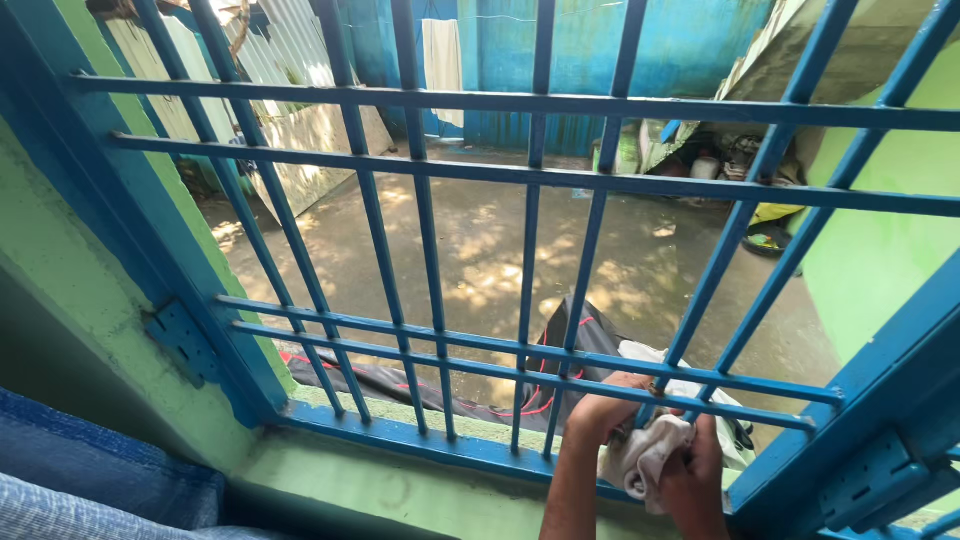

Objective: The person wipes the blue metal bars of a window grille using a white cloth. They systematically clean the vertical and horizontal bars, moving the cloth back and forth to remove dust or dirt.

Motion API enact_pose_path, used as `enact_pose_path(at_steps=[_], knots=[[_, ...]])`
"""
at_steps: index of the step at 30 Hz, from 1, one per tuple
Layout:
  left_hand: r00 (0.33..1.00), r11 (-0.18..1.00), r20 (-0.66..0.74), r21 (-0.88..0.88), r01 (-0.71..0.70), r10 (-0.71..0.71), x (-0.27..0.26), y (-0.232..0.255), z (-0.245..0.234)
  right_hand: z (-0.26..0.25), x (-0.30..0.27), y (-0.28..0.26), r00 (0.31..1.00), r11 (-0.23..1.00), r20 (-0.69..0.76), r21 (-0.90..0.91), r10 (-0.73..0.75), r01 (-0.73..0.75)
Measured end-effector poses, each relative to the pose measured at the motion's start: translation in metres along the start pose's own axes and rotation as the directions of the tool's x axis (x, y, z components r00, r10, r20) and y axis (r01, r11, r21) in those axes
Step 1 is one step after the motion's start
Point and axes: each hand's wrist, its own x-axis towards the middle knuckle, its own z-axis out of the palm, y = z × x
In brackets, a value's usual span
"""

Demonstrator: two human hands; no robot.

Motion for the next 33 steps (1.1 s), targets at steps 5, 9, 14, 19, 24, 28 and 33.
enact_pose_path(at_steps=[5, 9, 14, 19, 24, 28, 33], knots=[[0.991, 0.938, 0.077, 0.323, -0.127, 0.107, 0.024, -0.049, -0.018, -0.004, -0.008, 0.005, 1.000, 0.999, 0.007, 0.030, 0.015, -0.015], [0.944, 0.486, 0.295, 0.809, -0.330, 0.150, 0.051, -0.069, -0.039, -0.004, -0.011, 0.014, 1.000, 0.998, 0.021, 0.059, 0.004, -0.006], [0.932, 0.521, 0.351, 0.780, -0.347, 0.096, 0.065, -0.003, -0.036, -0.004, -0.007, 0.020, 0.996, 0.995, 0.002, 0.045, 0.086, -0.086], [0.962, 0.830, 0.066, 0.523, 0.194, -0.267, 0.033, 0.075, -0.013, -0.002, -0.012, 0.018, 0.999, 0.999, 0.003, 0.025, -0.035, 0.035], [0.986, 0.848, 0.026, 0.513, 0.129, -0.166, 0.023, 0.071, -0.012, 0.003, -0.013, 0.001, 1.000, 1.000, 0.016, 0.023, -0.008, 0.007], [0.983, 0.971, 0.018, 0.159, 0.178, -0.183, 0.027, 0.034, -0.008, -0.004, -0.008, -0.016, 1.000, 0.959, 0.013, -0.281, -0.022, 0.025], [0.997, 0.996, -0.067, -0.077, -0.034, 0.029, 0.019, 0.027, -0.012, -0.002, 0.006, -0.045, 0.994, 0.992, 0.016, 0.072, -0.105, 0.103]])
